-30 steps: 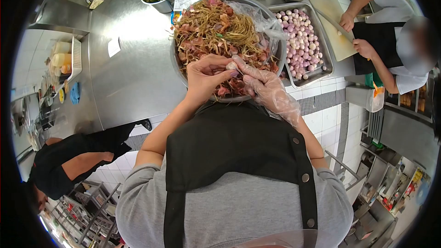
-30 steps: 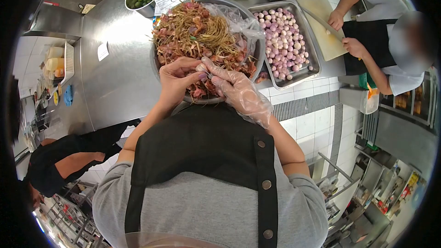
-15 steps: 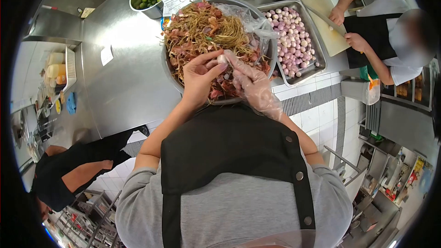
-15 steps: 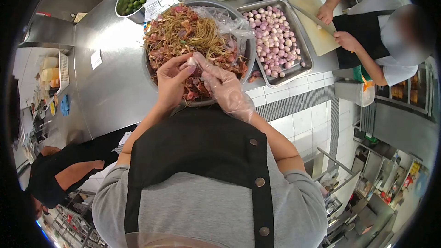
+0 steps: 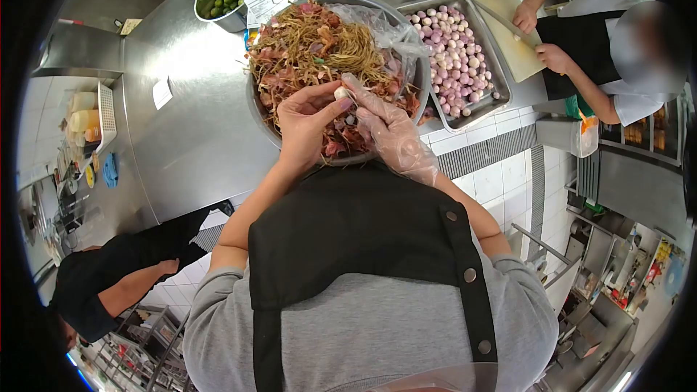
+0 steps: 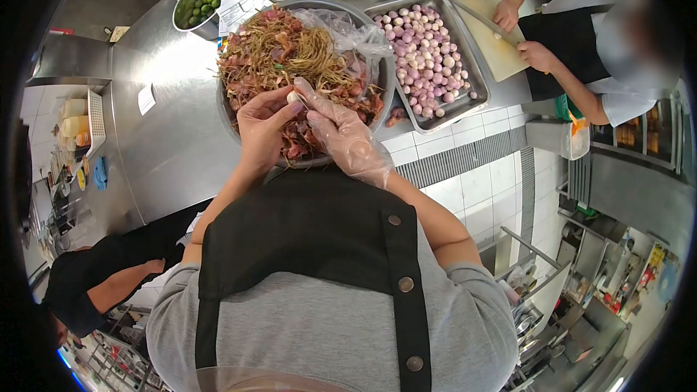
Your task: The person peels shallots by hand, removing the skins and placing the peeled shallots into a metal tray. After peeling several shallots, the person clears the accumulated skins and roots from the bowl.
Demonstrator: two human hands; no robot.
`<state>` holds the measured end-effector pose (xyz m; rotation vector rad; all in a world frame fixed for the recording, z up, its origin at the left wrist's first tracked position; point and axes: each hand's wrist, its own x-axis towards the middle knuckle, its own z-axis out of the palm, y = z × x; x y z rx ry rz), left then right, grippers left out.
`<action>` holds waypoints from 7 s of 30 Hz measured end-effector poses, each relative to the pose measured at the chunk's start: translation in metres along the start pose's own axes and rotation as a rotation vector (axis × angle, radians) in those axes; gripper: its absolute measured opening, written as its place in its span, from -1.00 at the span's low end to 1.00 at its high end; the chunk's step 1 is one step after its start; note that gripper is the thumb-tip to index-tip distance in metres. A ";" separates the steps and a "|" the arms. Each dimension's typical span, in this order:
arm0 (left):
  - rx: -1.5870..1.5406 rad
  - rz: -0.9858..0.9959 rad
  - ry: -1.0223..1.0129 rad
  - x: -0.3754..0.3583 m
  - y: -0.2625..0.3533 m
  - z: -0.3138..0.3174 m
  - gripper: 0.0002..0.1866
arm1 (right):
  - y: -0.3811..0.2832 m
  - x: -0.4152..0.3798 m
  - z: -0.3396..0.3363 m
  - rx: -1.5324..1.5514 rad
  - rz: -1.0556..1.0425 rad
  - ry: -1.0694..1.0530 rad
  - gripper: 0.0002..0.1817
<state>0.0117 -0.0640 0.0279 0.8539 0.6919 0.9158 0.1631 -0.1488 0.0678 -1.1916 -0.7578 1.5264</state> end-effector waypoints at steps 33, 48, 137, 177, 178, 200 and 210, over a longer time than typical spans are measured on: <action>-0.166 -0.030 -0.068 0.002 -0.010 -0.012 -0.67 | 0.009 0.006 -0.026 -0.094 -0.057 0.195 -0.44; -0.040 0.022 -0.058 -0.002 -0.012 -0.001 -0.73 | -0.010 -0.010 -0.005 -0.325 -0.110 0.027 -0.50; 0.742 0.150 -0.286 0.027 0.011 0.009 -0.73 | -0.016 0.007 -0.154 -0.695 -0.134 0.754 -0.60; 0.101 -0.156 -0.235 0.030 0.030 0.007 -0.61 | -0.036 0.007 -0.021 -0.623 -0.286 0.082 -0.44; 0.184 -0.083 -0.245 0.032 0.026 0.004 -0.60 | -0.038 0.005 -0.020 -0.473 -0.216 0.038 -0.43; 0.173 -0.118 -0.384 0.038 0.005 -0.018 -0.81 | -0.014 0.012 -0.037 -0.671 -0.337 -0.101 -0.42; -0.048 -0.181 -0.393 0.035 -0.004 -0.024 -0.84 | -0.030 0.011 -0.038 -0.622 -0.233 -0.108 -0.52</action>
